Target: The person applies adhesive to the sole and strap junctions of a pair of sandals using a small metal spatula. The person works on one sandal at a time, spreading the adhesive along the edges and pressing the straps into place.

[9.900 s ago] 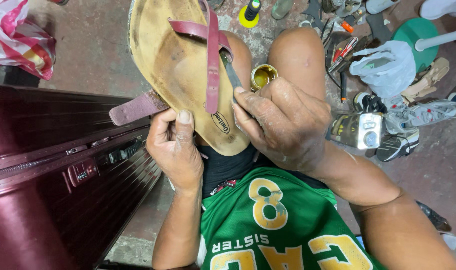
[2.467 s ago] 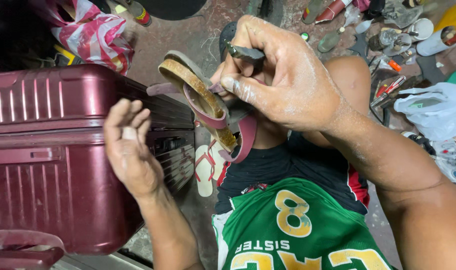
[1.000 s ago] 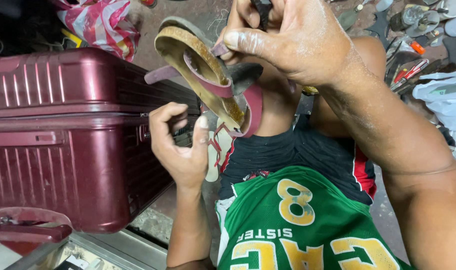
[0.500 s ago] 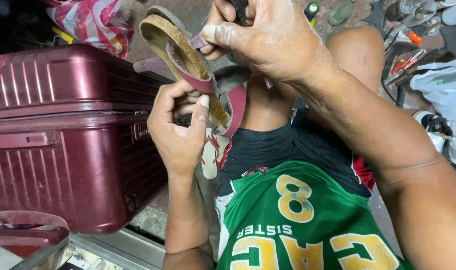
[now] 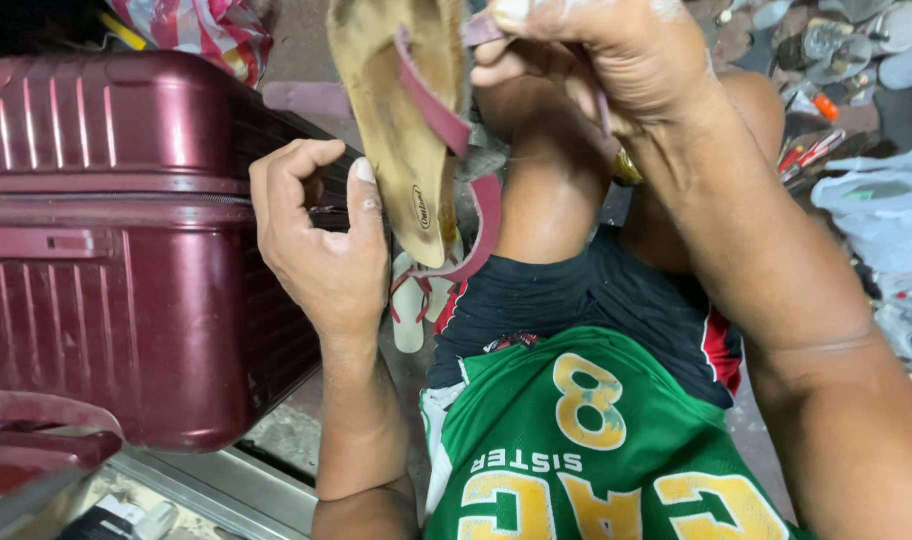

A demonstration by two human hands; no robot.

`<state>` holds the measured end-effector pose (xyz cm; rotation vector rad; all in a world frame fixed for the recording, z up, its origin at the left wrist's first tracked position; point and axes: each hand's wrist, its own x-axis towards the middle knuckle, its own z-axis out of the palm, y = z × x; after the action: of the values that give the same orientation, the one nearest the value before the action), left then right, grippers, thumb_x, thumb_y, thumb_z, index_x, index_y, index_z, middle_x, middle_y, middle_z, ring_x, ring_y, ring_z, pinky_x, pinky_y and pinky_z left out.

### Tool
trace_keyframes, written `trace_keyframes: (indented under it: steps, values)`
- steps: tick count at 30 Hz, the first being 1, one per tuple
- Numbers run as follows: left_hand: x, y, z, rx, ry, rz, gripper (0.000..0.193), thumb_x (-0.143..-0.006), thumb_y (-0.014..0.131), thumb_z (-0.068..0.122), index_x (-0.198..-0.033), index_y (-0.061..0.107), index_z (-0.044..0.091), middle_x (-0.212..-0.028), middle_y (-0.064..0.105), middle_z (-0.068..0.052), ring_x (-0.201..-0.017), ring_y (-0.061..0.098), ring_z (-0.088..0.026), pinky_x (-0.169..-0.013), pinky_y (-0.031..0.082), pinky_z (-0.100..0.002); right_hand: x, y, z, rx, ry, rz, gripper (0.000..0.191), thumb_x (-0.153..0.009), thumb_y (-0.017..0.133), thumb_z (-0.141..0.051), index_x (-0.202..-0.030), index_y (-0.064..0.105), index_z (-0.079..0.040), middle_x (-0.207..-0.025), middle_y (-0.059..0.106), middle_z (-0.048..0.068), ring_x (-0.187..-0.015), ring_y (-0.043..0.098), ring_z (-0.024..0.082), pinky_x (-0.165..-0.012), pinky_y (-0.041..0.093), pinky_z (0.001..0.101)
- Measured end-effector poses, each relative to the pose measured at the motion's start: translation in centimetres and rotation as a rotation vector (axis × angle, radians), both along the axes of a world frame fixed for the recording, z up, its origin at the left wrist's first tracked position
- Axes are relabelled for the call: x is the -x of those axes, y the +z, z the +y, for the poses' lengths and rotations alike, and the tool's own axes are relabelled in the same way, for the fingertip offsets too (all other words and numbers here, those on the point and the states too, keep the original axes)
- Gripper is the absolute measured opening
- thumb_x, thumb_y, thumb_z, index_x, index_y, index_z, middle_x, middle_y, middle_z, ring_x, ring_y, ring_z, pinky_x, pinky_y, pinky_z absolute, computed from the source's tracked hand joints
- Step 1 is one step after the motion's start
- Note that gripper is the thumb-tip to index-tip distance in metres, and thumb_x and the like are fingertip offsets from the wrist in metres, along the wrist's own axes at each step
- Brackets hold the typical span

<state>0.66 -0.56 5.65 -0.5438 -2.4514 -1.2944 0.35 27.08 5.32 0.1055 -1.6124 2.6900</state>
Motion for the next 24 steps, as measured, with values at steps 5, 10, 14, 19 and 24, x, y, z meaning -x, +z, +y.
trace_keyframes:
  steps: [5,10,14,19,24]
  values:
    - [1.6,-1.0,-1.5,-0.108,-0.094,-0.251,0.027,-0.103,0.074,0.017,-0.123,0.064,0.002,-0.113,0.069,-0.006,-0.104,0.065,-0.016,-0.095,0.052,-0.029,0.3,-2.2,2.5,0.214,0.077,-0.044,0.015,-0.107,0.070,-0.001,-0.116,0.070,0.010,-0.109,0.072,0.020,-0.104,0.073,0.028,-0.101,0.062,0.0423]
    - [4.9,-4.0,-1.9,-0.689,-0.559,-0.901,0.038,-0.097,0.072,0.023,-0.122,0.068,-0.006,-0.107,0.071,-0.006,-0.096,0.063,-0.010,-0.089,0.050,-0.025,0.4,-3.6,4.1,0.299,0.086,-0.058,0.010,-0.110,0.069,0.003,-0.115,0.068,0.011,-0.110,0.071,0.021,-0.105,0.073,0.030,-0.104,0.060,0.0425]
    - [5.2,-5.1,-1.2,-0.879,-0.633,-1.105,0.042,-0.091,0.076,0.018,-0.119,0.068,-0.011,-0.093,0.067,-0.006,-0.076,0.054,-0.007,-0.072,0.043,-0.022,0.2,-3.7,4.7,0.326,0.090,-0.058,0.010,-0.108,0.068,0.003,-0.114,0.068,0.011,-0.109,0.071,0.021,-0.103,0.073,0.030,-0.100,0.061,0.0432]
    - [4.7,-4.0,-0.7,-0.855,-0.742,-1.060,0.043,-0.088,0.078,0.015,-0.120,0.067,-0.012,-0.108,0.075,-0.012,-0.093,0.070,-0.014,-0.091,0.054,-0.025,0.5,-3.9,5.4,0.408,0.111,-0.094,0.009,-0.106,0.066,0.004,-0.111,0.066,0.012,-0.105,0.070,0.022,-0.100,0.072,0.029,-0.099,0.060,0.0421]
    - [3.5,-4.8,-0.5,-0.904,-0.678,-1.137,0.042,-0.090,0.077,0.014,-0.118,0.067,-0.016,-0.109,0.075,-0.018,-0.094,0.072,-0.020,-0.091,0.057,-0.030,2.2,-5.0,5.2,0.575,0.117,-0.182,0.013,-0.103,0.064,0.010,-0.116,0.063,0.010,-0.104,0.069,0.020,-0.100,0.070,0.026,-0.108,0.059,0.0417]
